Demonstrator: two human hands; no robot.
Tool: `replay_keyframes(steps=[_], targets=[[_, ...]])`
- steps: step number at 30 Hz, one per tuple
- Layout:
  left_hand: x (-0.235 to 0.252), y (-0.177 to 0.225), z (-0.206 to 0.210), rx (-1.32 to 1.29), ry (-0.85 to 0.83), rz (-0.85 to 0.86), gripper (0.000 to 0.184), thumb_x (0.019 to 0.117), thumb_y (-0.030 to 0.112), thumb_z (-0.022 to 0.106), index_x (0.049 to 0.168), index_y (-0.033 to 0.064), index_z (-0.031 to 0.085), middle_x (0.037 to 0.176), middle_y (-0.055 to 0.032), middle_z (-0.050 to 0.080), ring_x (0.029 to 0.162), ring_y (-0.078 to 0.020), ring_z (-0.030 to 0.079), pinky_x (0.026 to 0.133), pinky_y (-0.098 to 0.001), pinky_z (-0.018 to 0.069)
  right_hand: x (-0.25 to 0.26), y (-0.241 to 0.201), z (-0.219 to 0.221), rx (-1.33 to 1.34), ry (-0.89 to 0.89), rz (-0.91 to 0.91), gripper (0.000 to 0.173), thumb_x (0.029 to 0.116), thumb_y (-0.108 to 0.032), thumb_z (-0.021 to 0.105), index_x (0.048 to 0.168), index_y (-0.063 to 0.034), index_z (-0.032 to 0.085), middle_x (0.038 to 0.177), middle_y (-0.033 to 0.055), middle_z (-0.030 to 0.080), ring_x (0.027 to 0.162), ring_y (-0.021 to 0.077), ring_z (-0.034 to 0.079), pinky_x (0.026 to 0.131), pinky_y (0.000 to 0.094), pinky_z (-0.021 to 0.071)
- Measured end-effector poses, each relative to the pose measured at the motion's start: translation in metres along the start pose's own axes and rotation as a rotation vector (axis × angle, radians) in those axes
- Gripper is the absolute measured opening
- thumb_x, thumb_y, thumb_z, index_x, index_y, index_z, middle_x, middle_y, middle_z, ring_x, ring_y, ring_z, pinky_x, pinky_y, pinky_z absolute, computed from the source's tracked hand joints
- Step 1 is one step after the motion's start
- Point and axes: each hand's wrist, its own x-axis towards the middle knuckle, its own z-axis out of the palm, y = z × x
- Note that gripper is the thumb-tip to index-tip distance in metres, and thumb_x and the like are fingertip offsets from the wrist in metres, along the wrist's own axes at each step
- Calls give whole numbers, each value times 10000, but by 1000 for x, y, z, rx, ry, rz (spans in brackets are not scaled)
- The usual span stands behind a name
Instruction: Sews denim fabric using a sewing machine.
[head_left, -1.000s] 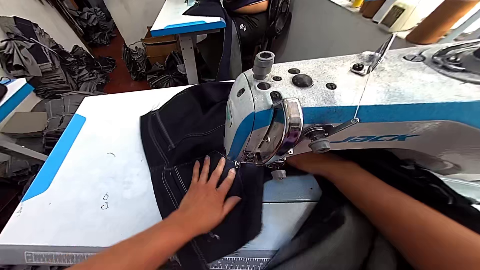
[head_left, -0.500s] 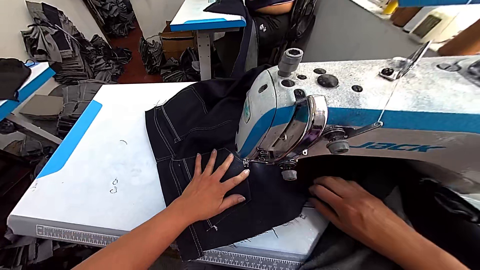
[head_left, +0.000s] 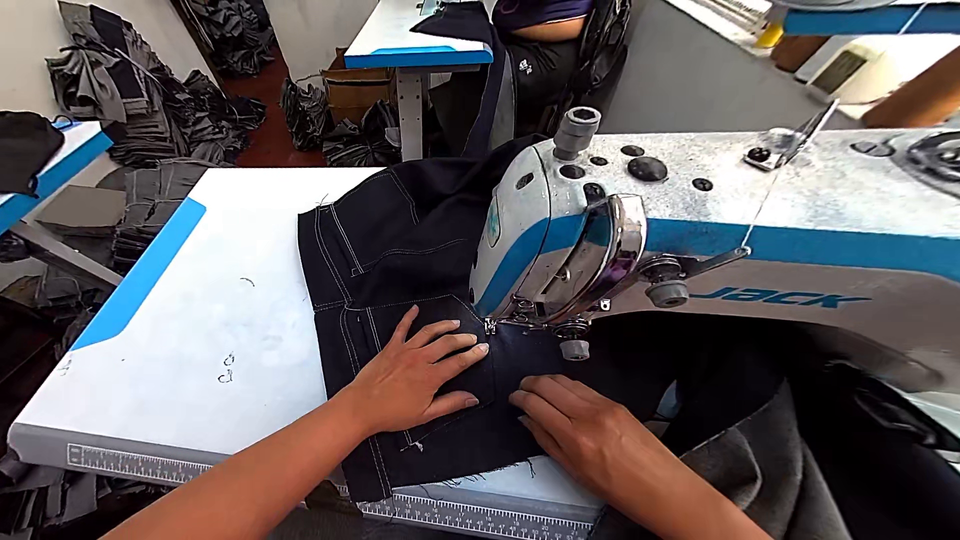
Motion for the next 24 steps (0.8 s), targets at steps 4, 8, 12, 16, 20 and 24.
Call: replay_keyframes(steps=[4, 8, 12, 16, 20, 24], targets=[[0, 0, 0, -8, 11, 37, 524, 1043, 523, 437, 1453, 233, 588, 1468, 24, 587, 1454, -224, 442, 1203, -633, 230, -1, -3, -4, -17, 6, 52, 234, 998, -151, 503, 991, -95, 730, 948, 64, 709, 851, 207, 705, 678, 295, 585], [1, 1, 0, -7, 30, 43, 501, 1041, 515, 446, 1431, 249, 612, 1429, 23, 618, 1424, -225, 478, 1193, -626, 253, 12, 2, 1, 57, 62, 120, 264, 1011, -204, 502, 1018, -107, 747, 959, 43, 717, 896, 177, 709, 739, 276, 589], [-4, 1, 1, -45, 119, 142, 353, 1033, 407, 523, 1246, 227, 740, 1216, 19, 723, 1277, -203, 597, 1179, -536, 327, 28, 1, 14, 100, 84, 142, 322, 997, -101, 496, 1214, -78, 733, 1212, 91, 718, 1140, 233, 689, 960, 343, 563], [-5, -5, -4, -365, 222, 71, 215, 980, 225, 635, 1026, 101, 804, 968, -11, 768, 1017, -144, 706, 1118, -422, 436, 18, -4, 22, 106, 123, 99, 315, 970, -40, 500, 1134, -67, 768, 1221, 93, 734, 1184, 228, 684, 1012, 333, 543], [-1, -6, -14, -479, 235, -156, 272, 938, 130, 699, 1198, 66, 747, 1235, -102, 700, 1208, -215, 631, 1052, -356, 500, 2, -20, 13, 22, 92, 39, 349, 952, 18, 477, 1113, -73, 774, 1167, 77, 759, 1128, 223, 714, 985, 317, 562], [5, -4, -9, -181, -14, -82, 422, 1064, 258, 500, 1438, 84, 592, 1538, -109, 518, 1493, -352, 376, 1213, -529, 297, 0, -20, 11, 32, 90, 29, 348, 941, 2, 481, 1087, -89, 783, 1166, 67, 761, 1124, 213, 717, 975, 315, 566]])
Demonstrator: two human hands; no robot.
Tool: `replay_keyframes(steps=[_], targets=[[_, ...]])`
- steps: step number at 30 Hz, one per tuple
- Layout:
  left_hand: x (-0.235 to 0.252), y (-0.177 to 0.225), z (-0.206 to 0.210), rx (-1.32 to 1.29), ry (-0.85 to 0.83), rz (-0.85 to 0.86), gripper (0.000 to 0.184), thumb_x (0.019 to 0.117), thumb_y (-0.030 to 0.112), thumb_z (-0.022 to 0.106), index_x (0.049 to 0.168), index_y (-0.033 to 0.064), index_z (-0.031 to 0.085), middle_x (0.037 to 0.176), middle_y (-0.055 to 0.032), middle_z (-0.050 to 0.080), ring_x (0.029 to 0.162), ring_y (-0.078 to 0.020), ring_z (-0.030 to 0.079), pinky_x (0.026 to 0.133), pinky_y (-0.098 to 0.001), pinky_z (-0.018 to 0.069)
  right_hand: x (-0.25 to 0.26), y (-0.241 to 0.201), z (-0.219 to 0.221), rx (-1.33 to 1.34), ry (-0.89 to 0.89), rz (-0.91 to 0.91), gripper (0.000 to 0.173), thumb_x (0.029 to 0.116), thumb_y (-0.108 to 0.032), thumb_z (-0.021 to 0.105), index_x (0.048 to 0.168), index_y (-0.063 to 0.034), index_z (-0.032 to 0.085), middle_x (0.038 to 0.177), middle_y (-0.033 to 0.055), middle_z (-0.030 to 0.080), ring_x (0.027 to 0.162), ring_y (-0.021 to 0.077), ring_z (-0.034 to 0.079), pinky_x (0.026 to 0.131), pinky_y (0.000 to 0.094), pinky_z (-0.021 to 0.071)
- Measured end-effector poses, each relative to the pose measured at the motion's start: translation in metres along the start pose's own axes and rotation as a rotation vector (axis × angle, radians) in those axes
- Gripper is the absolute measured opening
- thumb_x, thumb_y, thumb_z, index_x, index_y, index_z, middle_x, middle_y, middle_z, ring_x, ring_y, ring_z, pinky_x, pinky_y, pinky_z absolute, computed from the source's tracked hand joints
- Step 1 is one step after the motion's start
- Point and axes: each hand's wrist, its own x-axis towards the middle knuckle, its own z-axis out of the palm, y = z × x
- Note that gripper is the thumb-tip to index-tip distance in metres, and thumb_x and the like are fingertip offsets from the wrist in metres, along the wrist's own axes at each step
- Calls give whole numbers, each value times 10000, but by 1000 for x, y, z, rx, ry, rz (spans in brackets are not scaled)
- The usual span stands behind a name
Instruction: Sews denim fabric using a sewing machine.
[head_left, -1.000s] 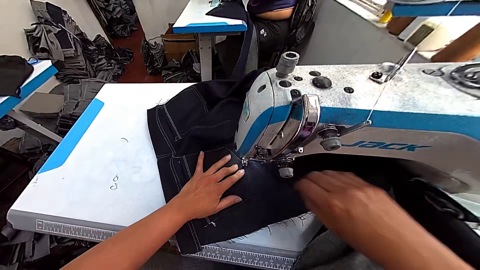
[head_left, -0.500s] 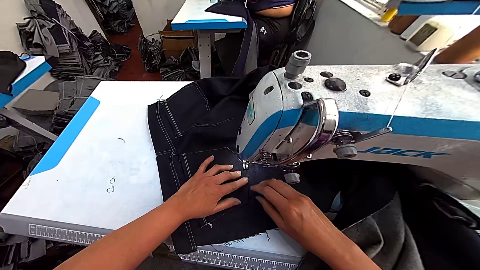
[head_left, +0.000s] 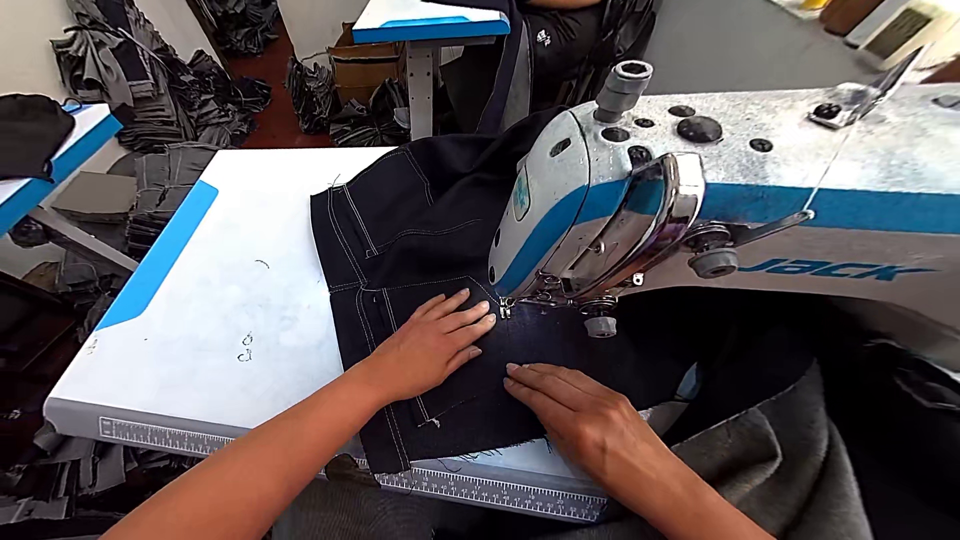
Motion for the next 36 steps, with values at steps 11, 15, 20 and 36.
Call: replay_keyframes(steps=[11, 15, 20, 36], targets=[[-17, 58, 17, 388, 175, 143, 343, 972, 322, 611, 1053, 23, 759, 966, -102, 721, 934, -266, 694, 817, -376, 580, 31, 29, 3, 157, 12, 76, 242, 906, -33, 581, 1039, -66, 780, 1072, 87, 740, 1011, 243, 711, 879, 339, 584], [-10, 78, 32, 595, 262, 40, 229, 954, 197, 604, 942, 8, 734, 805, -99, 673, 728, -246, 674, 634, -337, 560, 28, 31, 6, 172, 21, 39, 246, 874, -35, 567, 992, -89, 776, 1017, 56, 735, 982, 209, 703, 862, 309, 577], [8, 64, 19, 338, 269, -83, 171, 942, 134, 616, 879, 9, 714, 763, -112, 657, 705, -271, 684, 573, -382, 564, 35, 31, 5, 217, -28, 145, 200, 857, -181, 635, 988, -113, 770, 966, 38, 690, 927, 194, 674, 788, 328, 570], [17, 43, -12, -226, 49, -433, 163, 942, 256, 730, 1001, 105, 739, 831, -17, 711, 717, -151, 670, 667, -402, 557, 53, 26, -2, 407, -191, 458, 124, 970, -200, 692, 989, -103, 766, 852, 35, 651, 792, 186, 645, 705, 418, 537]])
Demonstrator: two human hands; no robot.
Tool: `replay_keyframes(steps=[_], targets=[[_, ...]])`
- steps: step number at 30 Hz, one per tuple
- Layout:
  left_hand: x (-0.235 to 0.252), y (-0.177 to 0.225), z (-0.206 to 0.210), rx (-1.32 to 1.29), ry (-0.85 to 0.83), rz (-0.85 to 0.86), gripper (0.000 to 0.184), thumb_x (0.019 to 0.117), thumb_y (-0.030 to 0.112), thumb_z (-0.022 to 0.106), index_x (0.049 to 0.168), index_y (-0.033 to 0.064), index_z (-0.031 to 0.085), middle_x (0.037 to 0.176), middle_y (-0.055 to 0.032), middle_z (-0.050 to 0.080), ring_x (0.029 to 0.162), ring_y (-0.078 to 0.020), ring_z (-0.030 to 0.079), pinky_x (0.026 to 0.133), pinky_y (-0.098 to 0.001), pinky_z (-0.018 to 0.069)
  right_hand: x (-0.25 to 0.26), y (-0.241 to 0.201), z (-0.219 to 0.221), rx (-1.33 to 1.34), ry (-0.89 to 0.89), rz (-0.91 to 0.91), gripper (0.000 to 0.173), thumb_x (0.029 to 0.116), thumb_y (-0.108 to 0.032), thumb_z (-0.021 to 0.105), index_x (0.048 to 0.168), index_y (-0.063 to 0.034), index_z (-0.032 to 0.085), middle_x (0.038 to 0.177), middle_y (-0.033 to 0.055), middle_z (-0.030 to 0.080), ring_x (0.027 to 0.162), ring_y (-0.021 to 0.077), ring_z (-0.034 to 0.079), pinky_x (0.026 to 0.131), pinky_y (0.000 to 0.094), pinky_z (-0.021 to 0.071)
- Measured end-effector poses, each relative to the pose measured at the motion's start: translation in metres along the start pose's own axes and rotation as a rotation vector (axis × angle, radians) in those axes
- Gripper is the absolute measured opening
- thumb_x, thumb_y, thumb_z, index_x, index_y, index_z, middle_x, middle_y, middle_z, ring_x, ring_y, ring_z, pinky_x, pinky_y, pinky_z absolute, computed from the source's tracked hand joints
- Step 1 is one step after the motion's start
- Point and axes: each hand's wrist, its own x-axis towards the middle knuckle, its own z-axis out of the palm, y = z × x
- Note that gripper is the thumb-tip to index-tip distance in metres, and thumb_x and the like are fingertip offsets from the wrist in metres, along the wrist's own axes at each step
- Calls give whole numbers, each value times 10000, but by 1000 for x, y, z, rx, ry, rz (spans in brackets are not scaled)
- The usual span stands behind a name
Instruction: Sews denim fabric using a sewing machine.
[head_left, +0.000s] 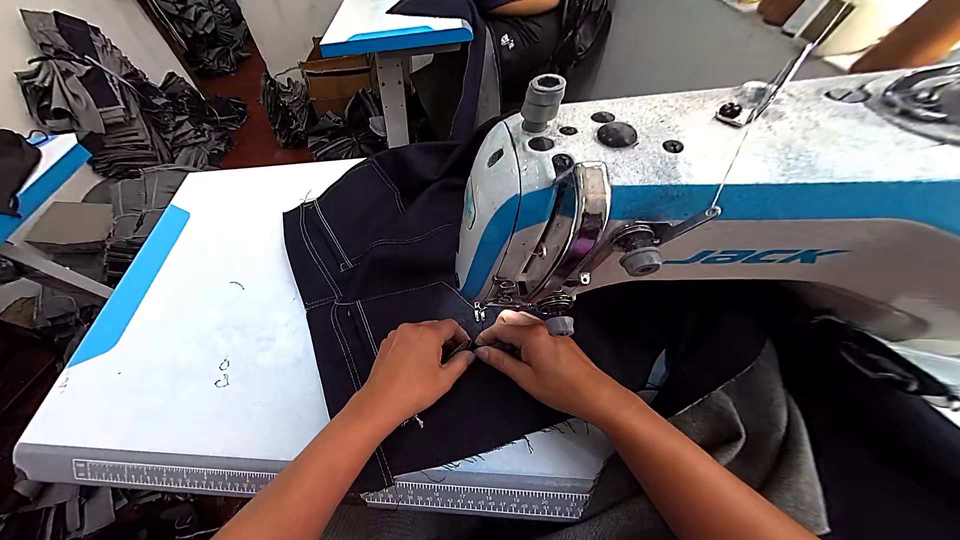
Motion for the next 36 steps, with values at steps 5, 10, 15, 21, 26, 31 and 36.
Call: replay_keyframes(steps=[5, 10, 15, 21, 26, 31, 36], targets=[[-5, -7, 17, -14, 249, 102, 80, 905, 185, 721, 959, 139, 757, 829, 32, 703, 678, -70, 653, 607, -279, 557, 1, 0, -1, 14, -16, 20, 124, 981, -195, 675, 981, -102, 757, 843, 25, 635, 783, 168, 628, 708, 394, 524], [-11, -13, 26, 316, 462, 485, 121, 896, 136, 684, 895, 134, 805, 838, -23, 687, 788, -180, 646, 662, -301, 530, 3, 2, -2, 11, -38, 6, 133, 988, -187, 645, 978, -115, 756, 821, 9, 626, 772, 158, 619, 695, 378, 513], [-18, -3, 21, 680, 434, 620, 200, 922, 84, 601, 940, 100, 800, 842, -43, 681, 759, -224, 611, 603, -341, 448, 2, 2, -2, -17, -24, -33, 189, 1001, -197, 596, 983, -103, 759, 835, 26, 633, 808, 178, 635, 712, 393, 524], [-24, -8, 26, 310, 373, 394, 236, 885, 232, 630, 1003, 143, 814, 931, -8, 728, 841, -169, 666, 684, -318, 546, 1, 5, 6, -52, 40, -52, 198, 1006, -238, 631, 955, -91, 753, 828, 48, 643, 806, 212, 651, 717, 420, 536], [-16, 3, 11, -5, 133, -50, 228, 965, 310, 673, 1060, 119, 754, 911, -2, 693, 740, -131, 649, 671, -352, 550, 0, 3, 6, -56, 59, -62, 176, 1004, -198, 640, 959, -74, 755, 852, 75, 666, 832, 248, 671, 725, 448, 542], [-8, 10, 17, 142, 165, 16, 132, 913, 219, 751, 913, 89, 779, 847, -50, 700, 775, -210, 678, 690, -424, 556, -1, 6, 10, -86, 110, -121, 174, 994, -216, 634, 964, -90, 751, 866, 68, 683, 856, 248, 683, 740, 441, 551], [-12, -1, 36, 262, 356, 226, 101, 864, 180, 757, 843, 82, 763, 799, -45, 695, 777, -207, 688, 644, -349, 562, -3, 8, 6, -204, 98, -286, 188, 994, -253, 600, 979, -112, 723, 877, 38, 676, 784, 195, 694, 654, 369, 577]])
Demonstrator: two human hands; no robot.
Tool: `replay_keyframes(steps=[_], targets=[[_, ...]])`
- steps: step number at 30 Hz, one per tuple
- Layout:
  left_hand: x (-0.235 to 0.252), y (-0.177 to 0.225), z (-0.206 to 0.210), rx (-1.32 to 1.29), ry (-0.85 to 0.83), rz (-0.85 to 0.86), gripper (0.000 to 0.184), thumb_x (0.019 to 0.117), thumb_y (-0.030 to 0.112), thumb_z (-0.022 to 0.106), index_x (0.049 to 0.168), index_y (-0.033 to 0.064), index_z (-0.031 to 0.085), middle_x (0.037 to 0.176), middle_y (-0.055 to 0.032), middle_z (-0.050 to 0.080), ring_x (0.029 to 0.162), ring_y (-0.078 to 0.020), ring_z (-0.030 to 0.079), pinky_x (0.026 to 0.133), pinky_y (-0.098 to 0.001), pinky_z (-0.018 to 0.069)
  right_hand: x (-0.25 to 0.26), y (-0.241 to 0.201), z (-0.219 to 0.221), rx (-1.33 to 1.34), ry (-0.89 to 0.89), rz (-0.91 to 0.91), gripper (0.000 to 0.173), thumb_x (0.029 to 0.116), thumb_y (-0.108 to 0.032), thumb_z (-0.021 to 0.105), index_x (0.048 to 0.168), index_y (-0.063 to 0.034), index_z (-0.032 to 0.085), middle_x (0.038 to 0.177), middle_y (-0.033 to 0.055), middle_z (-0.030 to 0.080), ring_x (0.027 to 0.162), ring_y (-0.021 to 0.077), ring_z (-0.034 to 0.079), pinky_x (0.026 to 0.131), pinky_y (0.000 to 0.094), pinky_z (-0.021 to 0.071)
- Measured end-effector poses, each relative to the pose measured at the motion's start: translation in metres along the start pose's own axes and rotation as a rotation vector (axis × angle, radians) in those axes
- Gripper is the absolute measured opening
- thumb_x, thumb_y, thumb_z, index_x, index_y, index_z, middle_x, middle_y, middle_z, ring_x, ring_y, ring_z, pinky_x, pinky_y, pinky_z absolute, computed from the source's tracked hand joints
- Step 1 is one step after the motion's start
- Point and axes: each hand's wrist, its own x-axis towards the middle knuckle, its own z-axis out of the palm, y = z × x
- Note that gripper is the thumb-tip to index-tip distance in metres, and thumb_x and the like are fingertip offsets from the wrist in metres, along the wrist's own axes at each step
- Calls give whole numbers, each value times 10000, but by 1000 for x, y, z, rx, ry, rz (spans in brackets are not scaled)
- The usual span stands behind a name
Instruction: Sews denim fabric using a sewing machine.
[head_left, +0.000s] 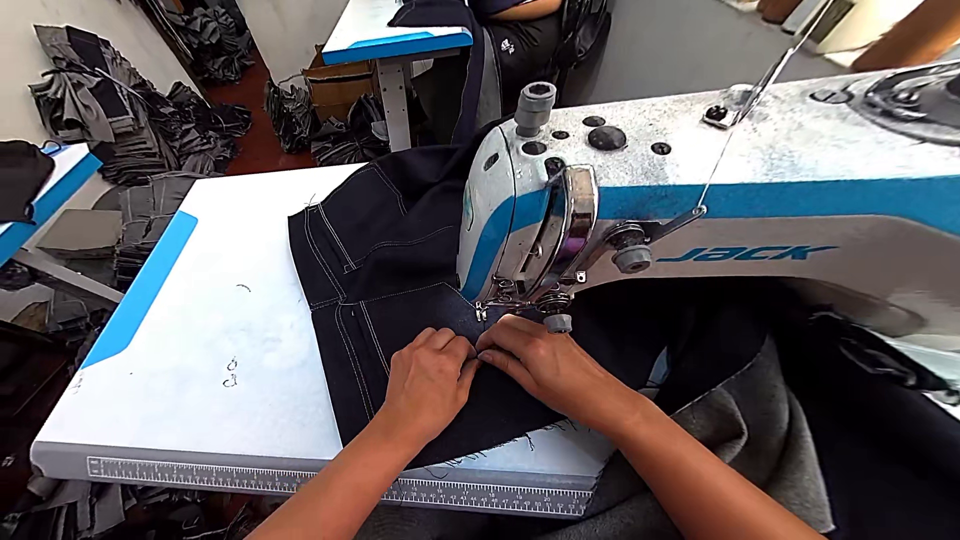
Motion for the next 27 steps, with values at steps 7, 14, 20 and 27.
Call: replay_keyframes(steps=[7, 14, 20, 27], targets=[[-48, -18, -32, 86, -109, -21, 415, 919, 442, 668, 1173, 122, 737, 1100, -49, 704, 1054, -251, 663, 874, -405, 566, -3, -3, -2, -202, 67, -258, 173, 997, -106, 566, 931, -35, 708, 812, 83, 642, 723, 215, 678, 607, 311, 566], [-85, -37, -49, 109, -27, 82, 397, 986, 412, 592, 1115, 88, 781, 1166, -58, 757, 1185, -203, 687, 1050, -351, 526, -4, -3, -13, -292, 10, -383, 172, 961, -16, 551, 978, -12, 723, 857, 109, 696, 796, 245, 720, 673, 322, 601], [-75, -39, -48, 139, 14, 130, 323, 969, 341, 604, 1080, 100, 789, 1070, -41, 782, 1086, -176, 732, 975, -335, 573, -3, 1, -15, -323, -2, -458, 158, 962, -51, 561, 940, -5, 710, 797, 94, 662, 716, 223, 694, 592, 309, 574], [-67, -54, -51, 291, 104, 454, 206, 1000, 99, 577, 1050, 9, 756, 965, -115, 785, 924, -210, 770, 812, -295, 613, -1, 5, -14, -318, 36, -548, 151, 950, -68, 567, 901, -12, 698, 747, 73, 625, 649, 194, 658, 530, 291, 540]])
